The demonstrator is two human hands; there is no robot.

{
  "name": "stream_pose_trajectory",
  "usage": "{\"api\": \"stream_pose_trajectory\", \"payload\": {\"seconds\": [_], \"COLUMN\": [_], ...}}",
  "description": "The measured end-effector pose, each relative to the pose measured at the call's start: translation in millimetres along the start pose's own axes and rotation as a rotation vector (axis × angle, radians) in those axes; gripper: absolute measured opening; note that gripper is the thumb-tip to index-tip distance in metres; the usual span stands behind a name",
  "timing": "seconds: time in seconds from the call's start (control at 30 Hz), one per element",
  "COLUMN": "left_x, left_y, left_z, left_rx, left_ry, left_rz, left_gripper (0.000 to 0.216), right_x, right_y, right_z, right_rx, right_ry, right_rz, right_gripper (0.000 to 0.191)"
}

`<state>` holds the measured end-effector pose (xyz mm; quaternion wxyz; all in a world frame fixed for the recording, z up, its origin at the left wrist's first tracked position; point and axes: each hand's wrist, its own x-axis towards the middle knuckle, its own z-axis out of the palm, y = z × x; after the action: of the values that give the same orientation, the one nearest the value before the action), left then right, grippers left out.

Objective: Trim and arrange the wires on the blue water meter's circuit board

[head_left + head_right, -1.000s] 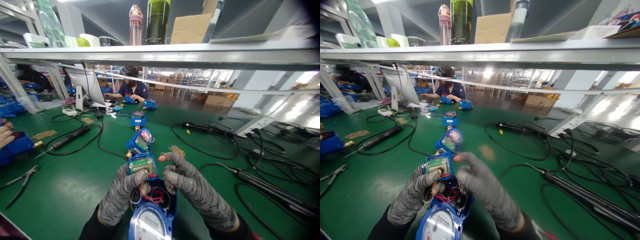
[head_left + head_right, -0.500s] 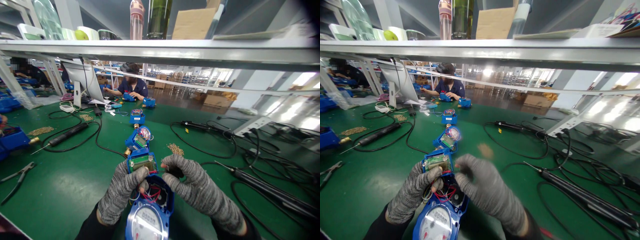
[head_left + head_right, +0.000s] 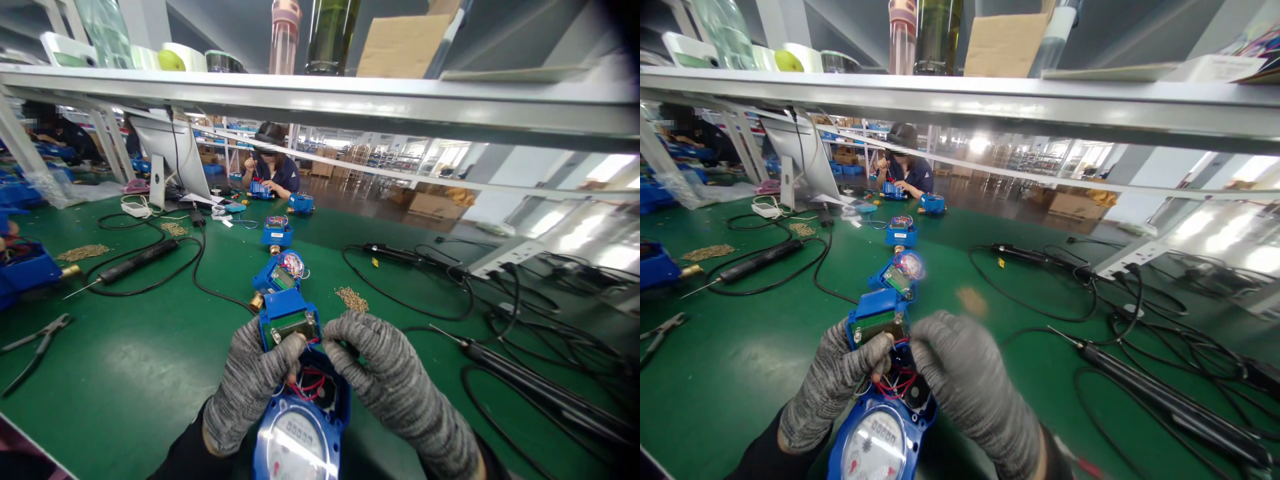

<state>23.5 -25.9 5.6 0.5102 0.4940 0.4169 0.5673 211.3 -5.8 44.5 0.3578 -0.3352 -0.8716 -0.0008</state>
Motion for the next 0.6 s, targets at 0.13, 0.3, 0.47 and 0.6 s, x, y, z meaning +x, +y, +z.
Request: {"api": "stream_pose_trajectory", "payload": {"seconds": [0.13, 0.3, 0.47, 0.6], "left_x": [0, 4, 6, 4], "left_y": [5, 8, 8, 11], "left_z": [4, -2, -7, -5], "left_rx": [0.029, -0.035, -0.164, -0.186], "left_ry": [0.068, -0.039, -0.094, -0.114], "left_rz": [-0.002, -0.059, -0.131, -0.163], "left_gripper": [0.030, 0.028, 0.027, 0.027], "right_x": [1, 2, 5, 5], "right_y": [0, 12, 20, 22], "right_z": [4, 9, 10, 8], "right_rx": [-0.070, 0.351, 0.682, 0.755], "right_ry": [0.056, -0.055, -0.172, -0.200], "right_rz": [-0.054, 0.261, 0.430, 0.460], "right_gripper": [0.010, 0.005, 0.011, 0.016]}}
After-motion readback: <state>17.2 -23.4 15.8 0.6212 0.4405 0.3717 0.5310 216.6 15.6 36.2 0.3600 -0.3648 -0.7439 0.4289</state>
